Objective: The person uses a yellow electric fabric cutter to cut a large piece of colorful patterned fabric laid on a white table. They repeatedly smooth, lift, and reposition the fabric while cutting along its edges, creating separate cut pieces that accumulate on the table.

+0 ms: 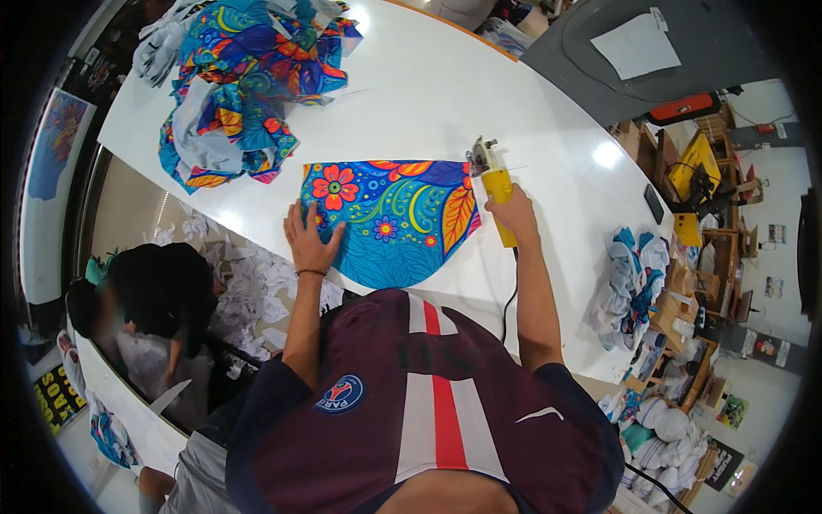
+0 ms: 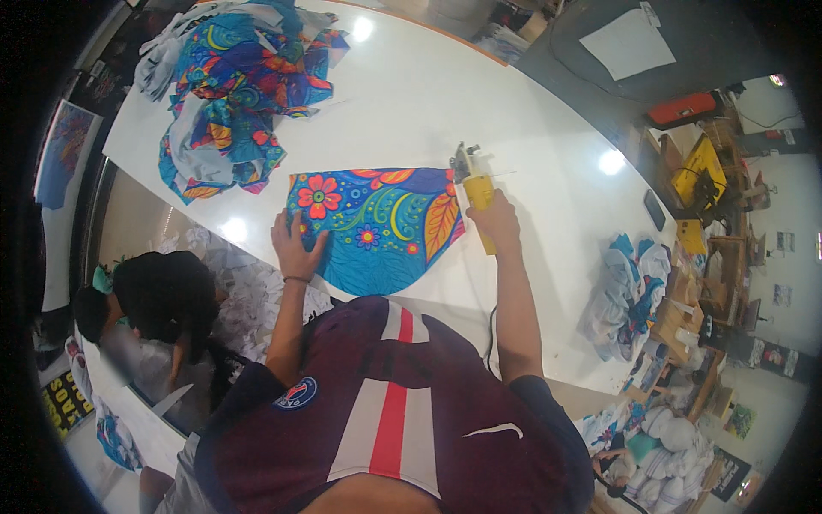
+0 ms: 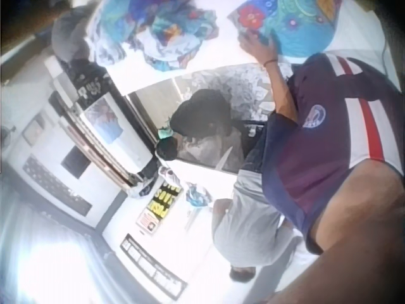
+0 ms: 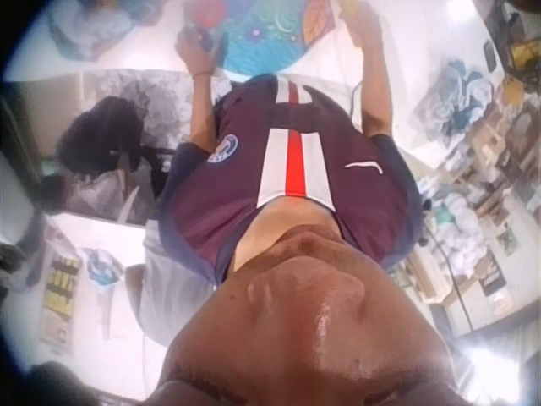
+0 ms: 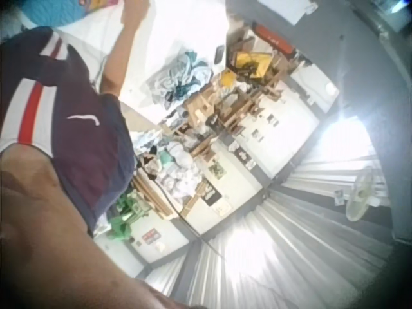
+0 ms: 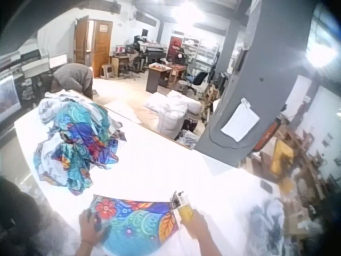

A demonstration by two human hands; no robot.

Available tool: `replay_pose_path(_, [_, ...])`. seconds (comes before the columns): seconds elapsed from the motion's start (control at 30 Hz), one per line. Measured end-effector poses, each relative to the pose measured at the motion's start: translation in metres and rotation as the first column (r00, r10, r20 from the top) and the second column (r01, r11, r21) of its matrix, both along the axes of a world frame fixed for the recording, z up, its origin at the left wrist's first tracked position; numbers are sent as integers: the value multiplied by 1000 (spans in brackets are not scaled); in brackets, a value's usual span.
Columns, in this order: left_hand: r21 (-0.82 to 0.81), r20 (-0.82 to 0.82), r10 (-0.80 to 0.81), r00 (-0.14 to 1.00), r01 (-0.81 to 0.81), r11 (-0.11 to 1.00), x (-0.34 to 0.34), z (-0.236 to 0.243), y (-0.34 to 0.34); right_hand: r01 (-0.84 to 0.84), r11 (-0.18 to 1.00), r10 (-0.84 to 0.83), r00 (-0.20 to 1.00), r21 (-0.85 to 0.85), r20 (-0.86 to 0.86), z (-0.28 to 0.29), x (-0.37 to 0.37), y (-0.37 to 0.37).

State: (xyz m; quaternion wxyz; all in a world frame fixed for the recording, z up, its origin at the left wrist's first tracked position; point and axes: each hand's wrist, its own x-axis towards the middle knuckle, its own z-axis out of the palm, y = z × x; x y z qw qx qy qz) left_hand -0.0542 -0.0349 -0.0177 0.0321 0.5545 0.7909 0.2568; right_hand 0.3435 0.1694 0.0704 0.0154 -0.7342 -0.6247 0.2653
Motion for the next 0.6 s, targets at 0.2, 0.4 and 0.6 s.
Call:
replay_pose_path(0.2, [24,39,-171,984,170,985,34,12,14,160,984,-180,842,-82,-508,-14,10,-10])
replay_pose_path(0.4, [-69,211,-180,961,199,978,35,5,38,377,908,-376,548,-180,-747,-14,37,-68])
replay_pose_path(0.6, [442,298,152,943,-277,853,-89,43,116,562,819,-452,512,-113,-731,-18,109,-119])
